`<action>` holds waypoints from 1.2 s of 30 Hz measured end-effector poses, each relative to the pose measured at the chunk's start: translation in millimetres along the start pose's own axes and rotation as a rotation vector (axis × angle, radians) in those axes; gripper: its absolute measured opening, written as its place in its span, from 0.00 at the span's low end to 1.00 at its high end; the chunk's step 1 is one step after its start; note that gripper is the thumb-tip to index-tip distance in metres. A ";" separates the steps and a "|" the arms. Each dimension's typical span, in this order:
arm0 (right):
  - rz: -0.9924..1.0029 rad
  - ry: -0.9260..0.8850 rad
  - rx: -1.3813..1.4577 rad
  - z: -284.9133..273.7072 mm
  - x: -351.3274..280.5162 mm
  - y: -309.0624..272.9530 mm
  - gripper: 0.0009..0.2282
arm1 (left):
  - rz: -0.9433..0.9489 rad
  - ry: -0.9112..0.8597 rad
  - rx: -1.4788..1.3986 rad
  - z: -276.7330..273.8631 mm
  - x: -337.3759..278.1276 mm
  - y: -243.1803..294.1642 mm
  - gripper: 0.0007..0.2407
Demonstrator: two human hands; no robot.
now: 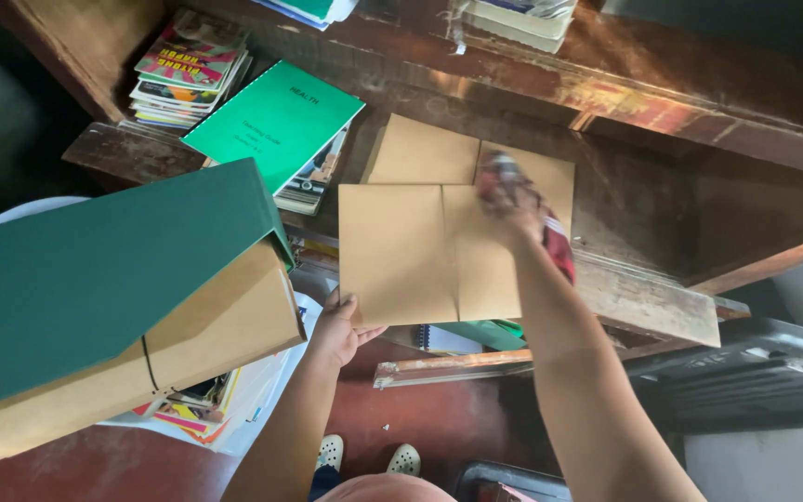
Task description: Wiping envelopes with a cloth and organizing them into a green folder box.
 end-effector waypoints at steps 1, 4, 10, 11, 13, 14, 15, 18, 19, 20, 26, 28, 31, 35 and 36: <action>-0.019 0.030 -0.106 -11.3 -2.7 20.8 0.24 | 0.000 0.000 0.005 1.1 -0.8 0.8 0.15; -0.055 0.122 -0.161 -18.6 -16.7 75.8 0.25 | 0.001 0.005 0.015 1.2 -2.3 -0.1 0.15; -0.409 0.536 0.087 -21.1 -109.6 108.5 0.24 | 0.035 0.011 0.035 -8.2 24.1 -10.0 0.15; -0.388 0.594 0.152 -26.1 -135.2 108.2 0.25 | 0.055 0.014 0.045 -8.7 25.5 -10.3 0.16; -0.288 0.601 0.161 -21.0 -166.1 117.8 0.23 | 0.059 0.011 0.048 -6.5 18.2 -9.3 0.16; -0.191 0.608 0.172 -18.8 -180.2 123.8 0.22 | 0.066 0.008 0.050 -5.3 14.7 -8.3 0.17; -0.194 0.608 0.170 -19.6 -187.7 127.2 0.22 | 0.066 0.007 0.047 -9.6 25.6 -13.0 0.17; -0.112 0.644 0.263 -23.5 -207.3 145.5 0.21 | 0.073 0.007 0.043 -12.8 16.9 -21.5 0.17; -0.061 0.622 0.271 -24.9 -211.1 156.0 0.17 | 0.124 -0.012 0.071 -4.2 -12.9 -18.7 0.19; -0.013 0.599 0.280 -25.5 -214.3 163.8 0.14 | 0.179 -0.028 0.099 3.3 -43.1 -13.6 0.21; 0.202 0.697 0.820 -80.1 -274.8 151.0 0.19 | 0.225 -0.159 0.071 -6.8 -76.2 -33.3 0.25; 0.179 0.757 0.820 -97.9 -302.4 133.7 0.18 | 0.236 -0.183 0.064 -11.4 -90.7 -32.0 0.26; 0.145 0.851 0.854 -106.1 -323.0 134.0 0.18 | 0.260 -0.231 0.073 -25.7 -110.4 -25.7 0.27; 0.259 0.858 0.928 -101.6 -354.7 136.8 0.17 | 0.296 -0.322 0.207 -67.4 -132.0 -21.1 0.34; 0.262 0.854 0.931 -98.1 -364.8 129.6 0.17 | 0.297 -0.317 0.210 -80.5 -149.5 -13.9 0.34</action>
Point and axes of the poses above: each hand's wrist, its own x-axis towards the middle knuckle, its own z-axis out of the palm, y = z × x, the point moved 4 cm from there along x, towards the middle knuckle, and after that the axes turned 10 degrees about y, right-handed, at the moved point
